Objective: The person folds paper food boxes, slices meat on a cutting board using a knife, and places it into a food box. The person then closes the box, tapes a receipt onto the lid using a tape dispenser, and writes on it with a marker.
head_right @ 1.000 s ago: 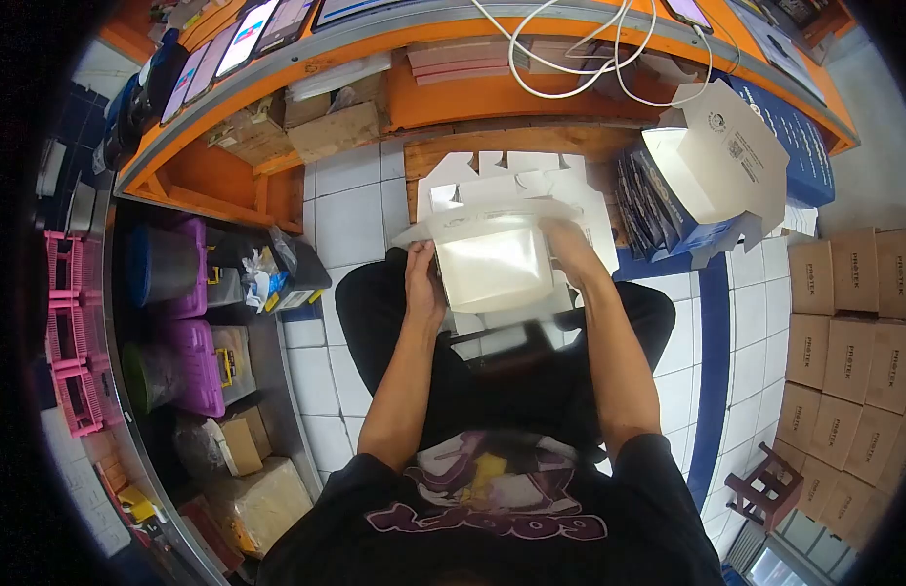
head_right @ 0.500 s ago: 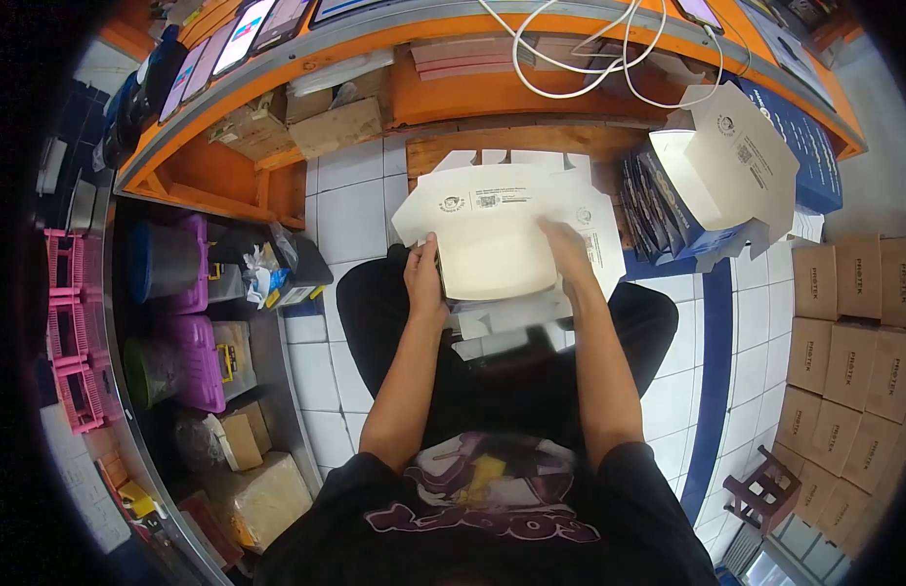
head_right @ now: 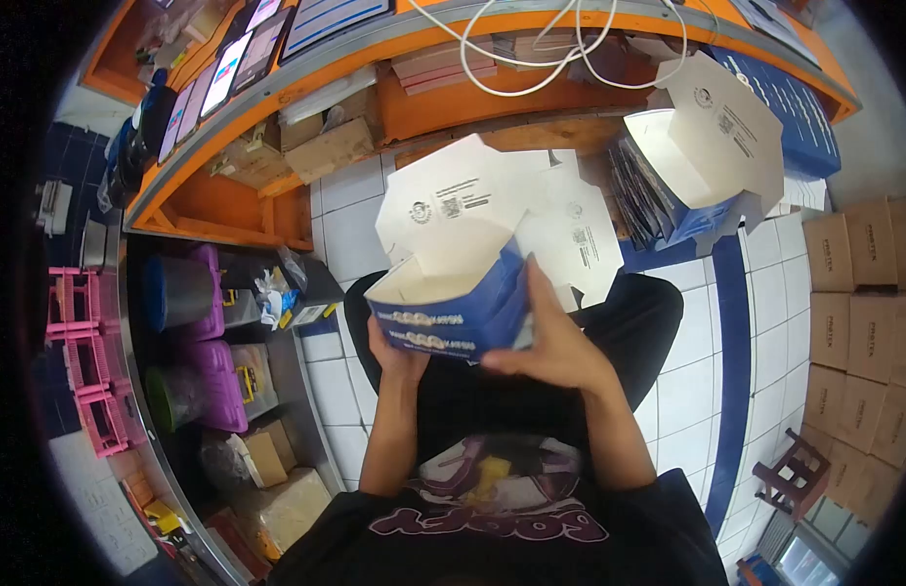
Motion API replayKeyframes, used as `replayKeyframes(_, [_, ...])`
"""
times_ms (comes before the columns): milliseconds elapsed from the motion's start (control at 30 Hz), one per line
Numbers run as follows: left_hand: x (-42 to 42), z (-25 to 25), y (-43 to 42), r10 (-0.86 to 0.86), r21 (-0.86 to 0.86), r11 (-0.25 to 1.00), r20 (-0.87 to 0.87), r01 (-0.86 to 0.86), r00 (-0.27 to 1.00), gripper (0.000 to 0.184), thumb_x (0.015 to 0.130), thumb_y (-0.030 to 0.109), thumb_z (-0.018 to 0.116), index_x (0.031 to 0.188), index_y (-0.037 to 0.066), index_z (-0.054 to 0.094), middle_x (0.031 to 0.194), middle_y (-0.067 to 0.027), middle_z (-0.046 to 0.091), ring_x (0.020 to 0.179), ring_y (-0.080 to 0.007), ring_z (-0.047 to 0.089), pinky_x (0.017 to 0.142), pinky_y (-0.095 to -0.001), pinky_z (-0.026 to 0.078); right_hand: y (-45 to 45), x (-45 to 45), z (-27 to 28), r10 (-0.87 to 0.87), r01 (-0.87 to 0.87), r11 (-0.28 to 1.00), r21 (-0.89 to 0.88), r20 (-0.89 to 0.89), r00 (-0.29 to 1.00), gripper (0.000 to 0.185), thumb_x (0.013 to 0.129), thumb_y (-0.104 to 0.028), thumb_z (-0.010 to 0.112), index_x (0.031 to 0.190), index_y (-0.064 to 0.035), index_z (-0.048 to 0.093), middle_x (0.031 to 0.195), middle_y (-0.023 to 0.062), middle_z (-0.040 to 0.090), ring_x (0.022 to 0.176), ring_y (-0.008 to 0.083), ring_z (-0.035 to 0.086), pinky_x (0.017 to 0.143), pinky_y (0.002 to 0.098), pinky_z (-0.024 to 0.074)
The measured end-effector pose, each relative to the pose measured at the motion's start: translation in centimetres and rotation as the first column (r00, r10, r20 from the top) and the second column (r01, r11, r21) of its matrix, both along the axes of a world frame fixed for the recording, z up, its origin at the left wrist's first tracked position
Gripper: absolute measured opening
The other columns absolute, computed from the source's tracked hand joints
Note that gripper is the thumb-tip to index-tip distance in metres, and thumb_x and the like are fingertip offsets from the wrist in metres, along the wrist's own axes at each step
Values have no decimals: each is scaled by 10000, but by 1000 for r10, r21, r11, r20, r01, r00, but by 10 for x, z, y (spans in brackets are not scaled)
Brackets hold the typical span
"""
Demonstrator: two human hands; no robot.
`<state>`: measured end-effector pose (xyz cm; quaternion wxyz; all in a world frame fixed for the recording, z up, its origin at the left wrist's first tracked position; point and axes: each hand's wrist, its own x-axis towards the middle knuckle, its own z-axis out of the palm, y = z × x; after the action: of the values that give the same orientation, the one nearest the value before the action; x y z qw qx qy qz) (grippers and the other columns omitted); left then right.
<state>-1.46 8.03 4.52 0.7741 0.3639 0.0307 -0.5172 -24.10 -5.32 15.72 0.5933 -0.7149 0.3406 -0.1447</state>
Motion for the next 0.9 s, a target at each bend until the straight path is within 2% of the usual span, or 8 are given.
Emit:
replayKeyframes(133, [10,5,19,-23,-165,986,93,38,995,632,1038,481,333,1474,47,479,1462,-153,549,1352,-337,517,1131,-494,408,27,8,24,-25,26,996,-86,10,1000,1392,625,-322,959,1555,135,29,1563,374,236,1473,464,289,1196,441,287])
replayKeyframes(233, [28,27,18,-66,93,995,293,40,954,596,1060,461,364,1464,42,493,1430,-148,575,1311,-296,549,1084,-447,436,36,7,30,-101,108,975,-193,46,994,1327,603,-319,946,1562,87,123,1481,352,343,1387,496,384,1155,455,348])
replayKeyframes(300, [38,62,17,-184,476,858,633,-190,752,508,1090,388,381,1397,29,570,1342,-133,638,1213,-231,596,1065,-402,415,40,2,33,-122,94,905,-415,-40,992,1270,595,-347,928,1568,38,207,1444,332,383,1335,502,431,1122,473,394])
replayKeyframes(333, [37,86,18,-242,454,862,759,-225,604,487,1089,374,436,1367,9,601,1270,-121,672,1098,-171,622,976,-358,452,41,1,30,-125,100,907,-410,-34,992,1270,595,-347,928,1568,38,207,1444,332,383,1335,502,431,1122,473,394])
replayKeyframes(533, [-28,173,-11,-529,449,832,820,327,218,401,1067,207,525,1415,14,568,1062,-173,745,867,-170,697,819,-286,526,47,0,34,2,-40,768,-640,-59,998,1143,593,-371,909,1527,-6,362,1408,311,434,1240,495,518,1009,497,498])
replayKeyframes(633, [-43,186,-19,-597,556,785,797,273,90,395,1043,130,570,1425,27,570,979,-135,754,858,-48,596,764,-236,494,48,-10,35,-22,-35,743,-668,-77,997,1094,593,-376,907,1502,-19,414,1395,304,456,1218,480,543,983,493,517])
replayKeyframes(733, [-50,177,-18,-575,553,792,818,261,13,385,1024,145,574,1395,49,594,888,-249,703,739,-177,698,751,-289,533,50,-19,26,-12,-44,716,-696,-76,997,1060,591,-381,911,1479,-33,447,1392,312,456,1203,482,552,974,495,524])
replayKeyframes(900, [-55,178,-19,-621,603,749,784,274,-28,375,1011,115,582,1378,43,610,856,-225,712,731,-141,683,722,-283,532,59,-17,20,-38,34,738,-674,9,999,984,593,-393,919,1421,-50,512,1381,327,457,1220,497,529,1001,521,493])
